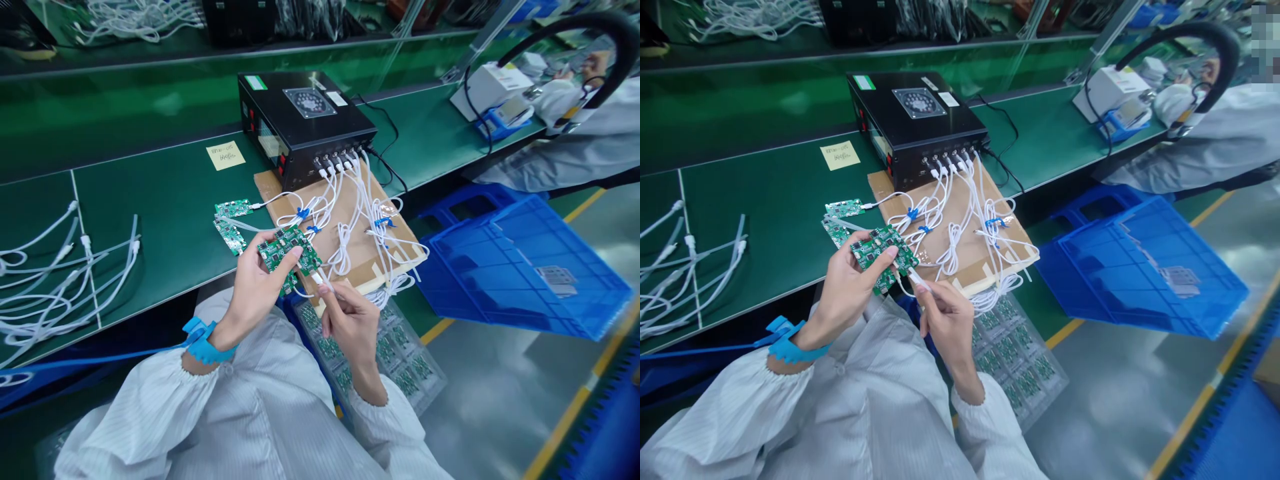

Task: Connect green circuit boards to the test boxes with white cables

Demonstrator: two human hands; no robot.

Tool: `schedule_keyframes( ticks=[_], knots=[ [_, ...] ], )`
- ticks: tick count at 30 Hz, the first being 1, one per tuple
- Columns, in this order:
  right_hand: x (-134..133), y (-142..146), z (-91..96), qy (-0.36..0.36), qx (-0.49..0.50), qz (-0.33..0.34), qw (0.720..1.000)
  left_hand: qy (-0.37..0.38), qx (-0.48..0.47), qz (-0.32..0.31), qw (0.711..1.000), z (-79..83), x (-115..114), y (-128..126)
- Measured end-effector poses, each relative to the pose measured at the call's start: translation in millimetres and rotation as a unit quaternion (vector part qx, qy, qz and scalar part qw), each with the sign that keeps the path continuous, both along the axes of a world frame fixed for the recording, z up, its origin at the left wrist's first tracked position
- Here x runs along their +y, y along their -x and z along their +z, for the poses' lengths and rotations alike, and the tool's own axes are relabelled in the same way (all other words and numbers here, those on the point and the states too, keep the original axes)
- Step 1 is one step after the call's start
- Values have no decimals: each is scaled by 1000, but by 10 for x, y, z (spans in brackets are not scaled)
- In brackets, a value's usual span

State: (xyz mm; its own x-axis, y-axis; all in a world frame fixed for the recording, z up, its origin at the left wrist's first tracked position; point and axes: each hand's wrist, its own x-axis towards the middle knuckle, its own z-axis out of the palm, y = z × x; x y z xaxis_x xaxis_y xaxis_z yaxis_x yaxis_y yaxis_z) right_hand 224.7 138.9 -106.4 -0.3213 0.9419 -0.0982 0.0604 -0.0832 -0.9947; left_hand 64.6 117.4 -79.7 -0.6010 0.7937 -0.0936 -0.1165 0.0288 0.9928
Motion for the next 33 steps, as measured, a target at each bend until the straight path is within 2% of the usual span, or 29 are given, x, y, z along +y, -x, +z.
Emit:
schedule_keyframes(
  ticks=[3,7,14,21,26,33],
  knots=[
    [28,-73,89,77,18,41,996,11,-17,-12,1000,19,39,-3],
    [125,-182,159,76,44,15,996,-4,-16,-3,1000,95,84,-21],
    [328,-95,118,-60,98,-83,990,-1,90,-25,996,57,93,-46],
    [329,141,150,-230,16,-118,966,-49,274,-64,958,12,136,-143],
    [331,158,119,-291,-31,-140,946,-67,293,-74,951,-4,146,-192],
    [380,143,88,-357,-88,-128,921,-75,306,-88,945,4,150,-236]
  ],
)
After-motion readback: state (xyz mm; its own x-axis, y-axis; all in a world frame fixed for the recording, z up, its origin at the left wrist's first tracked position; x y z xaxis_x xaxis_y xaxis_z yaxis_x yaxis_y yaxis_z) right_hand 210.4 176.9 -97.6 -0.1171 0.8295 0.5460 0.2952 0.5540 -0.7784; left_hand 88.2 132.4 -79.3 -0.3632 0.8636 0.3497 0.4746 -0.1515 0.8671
